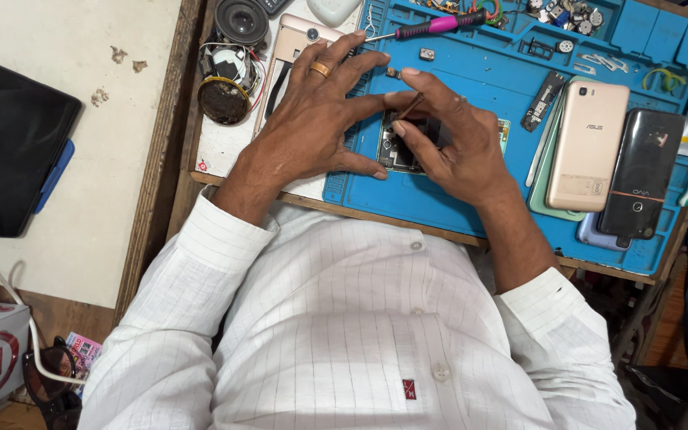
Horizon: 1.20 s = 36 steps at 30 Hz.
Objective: The person works on a disassembled smartphone motherboard on a blue mat, using a small screwdriver to remove and reposition tiny components. They handle a separate small circuit board, then continue adjusting parts on the main board with the screwdriver and their fingers.
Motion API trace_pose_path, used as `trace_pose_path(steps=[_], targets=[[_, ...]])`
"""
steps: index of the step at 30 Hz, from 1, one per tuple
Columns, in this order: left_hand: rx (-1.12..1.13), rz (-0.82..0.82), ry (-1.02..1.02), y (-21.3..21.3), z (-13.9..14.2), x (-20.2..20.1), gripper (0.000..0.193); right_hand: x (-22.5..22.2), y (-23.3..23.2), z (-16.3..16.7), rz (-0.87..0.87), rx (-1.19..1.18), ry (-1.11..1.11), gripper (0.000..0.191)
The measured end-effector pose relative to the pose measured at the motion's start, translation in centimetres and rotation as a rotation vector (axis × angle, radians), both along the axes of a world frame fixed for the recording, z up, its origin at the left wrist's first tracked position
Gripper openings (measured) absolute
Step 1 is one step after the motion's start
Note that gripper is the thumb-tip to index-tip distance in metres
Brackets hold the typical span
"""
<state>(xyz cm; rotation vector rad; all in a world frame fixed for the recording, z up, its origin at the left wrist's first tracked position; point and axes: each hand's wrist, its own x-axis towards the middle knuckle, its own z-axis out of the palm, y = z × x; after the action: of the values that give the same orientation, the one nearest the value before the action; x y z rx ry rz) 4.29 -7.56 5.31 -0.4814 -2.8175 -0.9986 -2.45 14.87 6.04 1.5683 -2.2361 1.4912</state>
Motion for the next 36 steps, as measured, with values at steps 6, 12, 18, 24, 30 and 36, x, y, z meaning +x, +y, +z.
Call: trace_pose_path(steps=[6,12,18,24,30,36], targets=[[-0.016,-0.031,0.067,-0.3,0.2,0.1,0.088,0.6,-0.6,0.0,-0.201,0.139,0.135,0.054],[-0.054,0.004,0.041,0.2,1.1,-0.2,0.086,0.8,-0.4,0.2,-0.055,0.009,0.079,0.055],[-0.075,-0.023,0.062,0.3,1.3,-0.3,0.079,1.0,-0.8,-0.3,-0.154,0.163,0.137,0.05],[-0.061,-0.022,0.101,0.4,1.2,-0.3,0.074,1.1,-0.3,-0.3,-0.025,-0.025,0.06,0.052],[-0.095,0.023,0.088,1.3,0.9,-0.3,0.073,1.4,0.2,-0.3,-0.074,0.013,0.054,0.05],[-0.155,0.034,0.092,1.4,0.6,-0.3,0.078,1.2,0.3,-0.9,-0.083,0.133,0.024,0.049]])
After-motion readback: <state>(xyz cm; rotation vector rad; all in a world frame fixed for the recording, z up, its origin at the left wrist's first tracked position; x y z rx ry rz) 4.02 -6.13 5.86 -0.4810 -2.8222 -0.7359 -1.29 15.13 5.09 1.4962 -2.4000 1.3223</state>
